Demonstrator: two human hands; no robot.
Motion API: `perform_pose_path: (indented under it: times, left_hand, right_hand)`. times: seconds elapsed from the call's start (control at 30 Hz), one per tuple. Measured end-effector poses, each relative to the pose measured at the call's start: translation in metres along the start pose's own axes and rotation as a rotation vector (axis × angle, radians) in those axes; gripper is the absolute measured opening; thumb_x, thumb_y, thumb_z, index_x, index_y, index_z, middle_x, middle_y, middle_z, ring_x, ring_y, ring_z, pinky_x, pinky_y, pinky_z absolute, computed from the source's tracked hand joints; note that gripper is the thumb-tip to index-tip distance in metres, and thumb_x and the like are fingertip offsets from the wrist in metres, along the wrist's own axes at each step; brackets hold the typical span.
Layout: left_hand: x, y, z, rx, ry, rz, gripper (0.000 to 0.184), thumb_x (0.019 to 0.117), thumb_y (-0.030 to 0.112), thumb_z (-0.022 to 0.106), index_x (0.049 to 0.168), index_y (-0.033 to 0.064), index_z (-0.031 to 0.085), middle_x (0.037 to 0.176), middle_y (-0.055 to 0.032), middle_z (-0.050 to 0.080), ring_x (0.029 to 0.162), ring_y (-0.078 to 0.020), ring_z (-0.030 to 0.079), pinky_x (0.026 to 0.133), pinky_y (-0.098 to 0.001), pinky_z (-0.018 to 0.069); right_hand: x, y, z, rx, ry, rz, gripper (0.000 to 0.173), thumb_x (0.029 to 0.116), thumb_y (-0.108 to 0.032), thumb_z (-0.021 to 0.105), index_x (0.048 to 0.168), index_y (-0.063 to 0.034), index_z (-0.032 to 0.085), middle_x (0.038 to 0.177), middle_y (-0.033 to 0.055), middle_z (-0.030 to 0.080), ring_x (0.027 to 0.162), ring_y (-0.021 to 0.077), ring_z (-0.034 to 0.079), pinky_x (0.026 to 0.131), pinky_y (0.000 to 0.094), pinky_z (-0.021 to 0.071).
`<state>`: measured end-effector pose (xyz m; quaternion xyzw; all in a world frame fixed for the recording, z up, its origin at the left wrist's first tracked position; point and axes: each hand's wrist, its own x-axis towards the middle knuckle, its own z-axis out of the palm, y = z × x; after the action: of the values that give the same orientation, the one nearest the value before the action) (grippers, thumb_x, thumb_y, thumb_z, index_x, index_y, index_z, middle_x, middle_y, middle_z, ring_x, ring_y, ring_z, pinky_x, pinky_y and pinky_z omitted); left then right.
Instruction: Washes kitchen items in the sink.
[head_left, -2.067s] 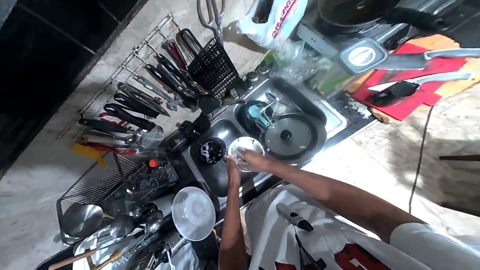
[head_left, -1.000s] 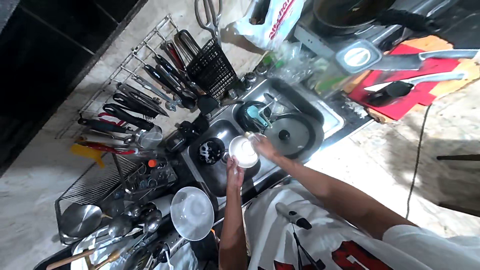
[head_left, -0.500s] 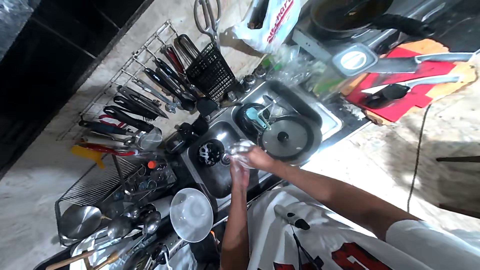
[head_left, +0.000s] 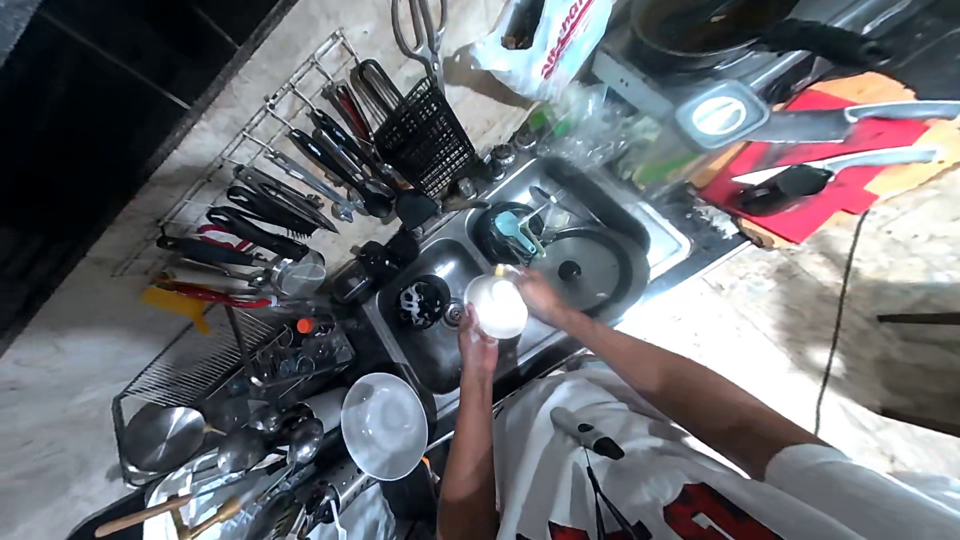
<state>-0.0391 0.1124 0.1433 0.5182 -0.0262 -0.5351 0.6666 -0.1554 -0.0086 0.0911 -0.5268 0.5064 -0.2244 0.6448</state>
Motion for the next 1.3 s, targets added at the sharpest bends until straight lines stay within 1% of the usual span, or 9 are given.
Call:
perform_pose_path:
  times: [0.13, 0.23, 0.37, 0.47, 0.77, 0.87, 1.17, 1.23, 1.3]
  left_hand:
    - [-0.001, -0.02, -0.002, 0.21, 0.001, 0.006, 0.035, 0.1115, 0.018, 0.038, 0.141, 0.0013, 0.047, 0.122, -0.0123, 0.063, 0.105, -0.0169, 0.065, 0.091, -0.038, 0.0563]
    - [0.004, -0.024, -0.004, 0.189, 0.039, 0.043, 0.033, 0.1112, 0.016, 0.036, 0.139, 0.003, 0.048, 0.119, -0.0098, 0.063, 0.104, -0.0147, 0.063, 0.09, -0.0364, 0.0551]
    - [-0.003, -0.023, -0.008, 0.116, 0.078, 0.089, 0.036, 0.1117, 0.019, 0.037, 0.144, 0.0049, 0.043, 0.126, -0.0117, 0.06, 0.108, -0.0159, 0.062, 0.092, -0.0369, 0.0549]
    - [0.002, -0.016, -0.007, 0.093, 0.115, 0.13, 0.037, 0.1121, 0.019, 0.036, 0.145, 0.0047, 0.042, 0.126, -0.0116, 0.059, 0.108, -0.0163, 0.062, 0.092, -0.0371, 0.0548]
    - [0.004, -0.011, -0.017, 0.123, 0.121, 0.125, 0.038, 0.1119, 0.017, 0.034, 0.146, 0.0027, 0.041, 0.131, -0.0122, 0.057, 0.112, -0.0156, 0.06, 0.095, -0.0367, 0.0529]
    - [0.009, -0.001, -0.023, 0.113, 0.134, 0.176, 0.034, 0.1108, 0.015, 0.036, 0.142, 0.0042, 0.044, 0.121, -0.0091, 0.059, 0.104, -0.014, 0.061, 0.089, -0.0365, 0.0548]
    - [0.005, -0.004, -0.017, 0.225, 0.109, 0.058, 0.041, 0.1127, 0.023, 0.034, 0.148, 0.0028, 0.042, 0.132, -0.0155, 0.058, 0.112, -0.0195, 0.061, 0.094, -0.039, 0.0536]
    - [0.0, -0.01, -0.02, 0.267, 0.065, 0.023, 0.042, 0.112, 0.019, 0.035, 0.15, 0.0022, 0.04, 0.138, -0.0167, 0.056, 0.117, -0.0199, 0.059, 0.098, -0.04, 0.0518]
    - [-0.004, -0.014, -0.022, 0.384, -0.002, 0.077, 0.041, 0.1096, 0.013, 0.036, 0.147, -0.0038, 0.042, 0.137, -0.0193, 0.056, 0.118, -0.0202, 0.059, 0.101, -0.0395, 0.0511]
  right_hand:
    - [-0.001, -0.023, 0.007, -0.472, -0.262, -0.269, 0.032, 0.0987, -0.036, 0.065, 0.118, -0.0129, 0.076, 0.112, 0.0148, 0.074, 0.108, 0.0327, 0.069, 0.099, 0.0607, 0.0524]
    - [-0.02, -0.027, 0.016, -0.538, -0.308, -0.45, 0.035, 0.1013, -0.038, 0.061, 0.121, -0.0138, 0.076, 0.122, 0.0138, 0.072, 0.119, 0.0312, 0.066, 0.109, 0.0568, 0.0475]
    - [-0.019, -0.009, 0.013, -0.282, -0.095, -0.233, 0.04, 0.1064, -0.034, 0.052, 0.136, -0.0103, 0.066, 0.129, 0.0186, 0.068, 0.117, 0.0331, 0.066, 0.102, 0.0574, 0.0514]
    - [-0.038, 0.009, 0.02, -0.35, -0.031, -0.162, 0.055, 0.1094, -0.039, 0.042, 0.153, -0.0061, 0.048, 0.141, 0.0248, 0.059, 0.133, 0.0375, 0.057, 0.115, 0.0535, 0.0422]
    - [-0.048, -0.002, 0.014, -0.45, -0.026, -0.31, 0.038, 0.1045, -0.028, 0.056, 0.129, -0.0013, 0.068, 0.123, 0.0212, 0.07, 0.117, 0.0338, 0.067, 0.107, 0.0501, 0.0506]
    - [-0.048, -0.001, 0.017, -0.463, 0.024, -0.279, 0.037, 0.1032, -0.033, 0.057, 0.121, -0.0043, 0.072, 0.114, 0.0174, 0.073, 0.11, 0.0298, 0.07, 0.102, 0.0482, 0.0538]
    - [-0.05, 0.01, 0.032, -0.558, -0.04, -0.639, 0.035, 0.1055, -0.031, 0.055, 0.122, -0.0062, 0.074, 0.132, 0.0144, 0.07, 0.124, 0.0298, 0.066, 0.109, 0.048, 0.0509]
    - [-0.04, -0.004, 0.033, -0.553, -0.098, -0.576, 0.035, 0.1044, -0.031, 0.057, 0.123, -0.0073, 0.074, 0.137, 0.0129, 0.067, 0.131, 0.0291, 0.061, 0.113, 0.0495, 0.047]
    - [-0.024, -0.016, 0.035, -0.493, -0.078, -0.384, 0.034, 0.1031, -0.031, 0.058, 0.123, -0.008, 0.074, 0.126, 0.016, 0.07, 0.12, 0.0333, 0.066, 0.106, 0.056, 0.0505]
